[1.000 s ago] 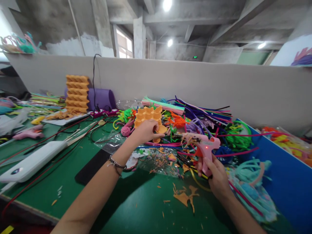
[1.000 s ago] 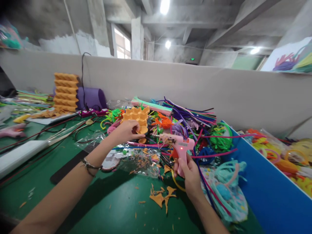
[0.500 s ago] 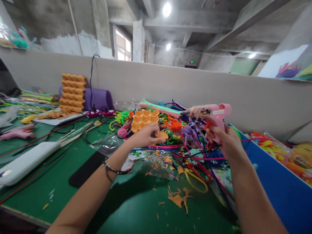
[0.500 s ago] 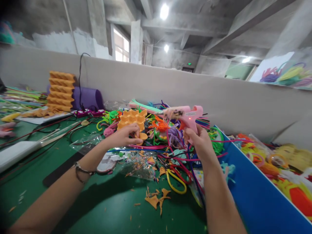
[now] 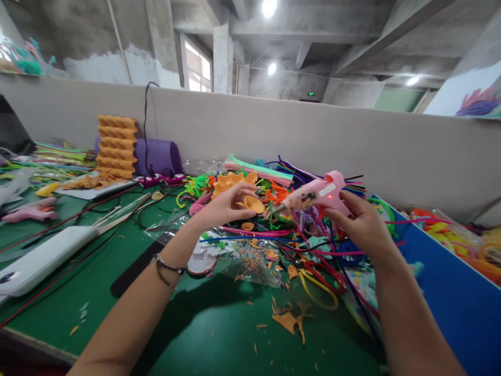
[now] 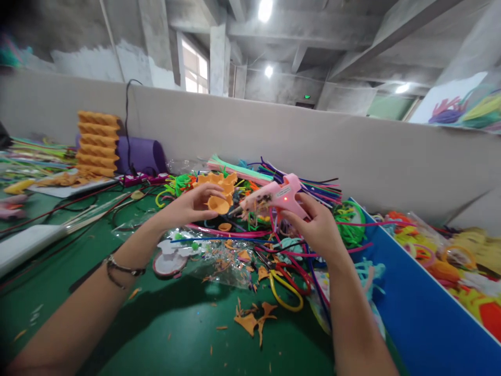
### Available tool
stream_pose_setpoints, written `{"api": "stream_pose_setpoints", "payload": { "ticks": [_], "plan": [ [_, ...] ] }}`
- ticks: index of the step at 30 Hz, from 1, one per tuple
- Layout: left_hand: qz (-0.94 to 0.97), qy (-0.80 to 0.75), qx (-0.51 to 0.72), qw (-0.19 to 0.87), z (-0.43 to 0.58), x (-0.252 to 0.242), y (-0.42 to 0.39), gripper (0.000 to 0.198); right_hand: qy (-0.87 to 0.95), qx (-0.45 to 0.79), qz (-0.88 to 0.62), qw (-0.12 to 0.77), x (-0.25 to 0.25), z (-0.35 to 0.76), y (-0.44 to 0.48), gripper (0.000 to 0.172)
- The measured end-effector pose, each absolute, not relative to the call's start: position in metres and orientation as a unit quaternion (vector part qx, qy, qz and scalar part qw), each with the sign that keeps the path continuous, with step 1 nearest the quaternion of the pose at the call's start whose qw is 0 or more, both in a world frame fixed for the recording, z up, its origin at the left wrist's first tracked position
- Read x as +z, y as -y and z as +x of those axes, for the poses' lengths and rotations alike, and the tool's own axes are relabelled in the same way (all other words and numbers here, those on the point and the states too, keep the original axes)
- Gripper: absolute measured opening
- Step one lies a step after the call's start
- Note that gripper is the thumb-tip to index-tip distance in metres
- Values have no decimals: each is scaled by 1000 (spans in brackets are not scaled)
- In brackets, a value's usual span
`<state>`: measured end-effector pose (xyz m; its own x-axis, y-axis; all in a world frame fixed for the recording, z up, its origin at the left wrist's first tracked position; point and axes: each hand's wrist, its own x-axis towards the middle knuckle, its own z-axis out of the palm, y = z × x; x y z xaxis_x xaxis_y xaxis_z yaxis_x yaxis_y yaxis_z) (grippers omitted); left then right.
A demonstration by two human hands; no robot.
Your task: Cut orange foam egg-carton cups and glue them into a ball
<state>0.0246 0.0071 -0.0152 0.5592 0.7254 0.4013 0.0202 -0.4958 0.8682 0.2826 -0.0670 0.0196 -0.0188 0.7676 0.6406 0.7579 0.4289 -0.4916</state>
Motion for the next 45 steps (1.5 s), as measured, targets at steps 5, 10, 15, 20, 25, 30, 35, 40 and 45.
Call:
{"api": "stream_pose_setpoints", "payload": {
  "ticks": [5,10,15,20,25,30,35,40,45],
  "plan": [
    [733,-228,417,487,18,-8,-3,51,677,-68,-559,474,22,283,67,34],
    [718,-218,412,517,21,-6,3,54,648,-123,-584,473,22,278,71,40],
    [729,-205,403,514,24,-1,13,52,660,-182,-575,448,20,271,79,50],
    [722,-182,402,532,22,5,23,54,651,-193,-582,448,22,264,87,37],
    [714,-162,398,552,22,8,29,48,651,-175,-589,446,29,260,91,31],
    [726,-173,402,531,25,10,32,40,644,-180,-586,458,31,260,92,29],
    [742,-204,424,477,28,10,35,40,639,-186,-593,453,32,260,92,29],
    [749,-218,429,455,31,9,38,40,647,-187,-587,449,34,261,92,27],
    [751,-223,418,460,31,8,36,44,652,-200,-588,435,34,264,91,27]
  ]
}}
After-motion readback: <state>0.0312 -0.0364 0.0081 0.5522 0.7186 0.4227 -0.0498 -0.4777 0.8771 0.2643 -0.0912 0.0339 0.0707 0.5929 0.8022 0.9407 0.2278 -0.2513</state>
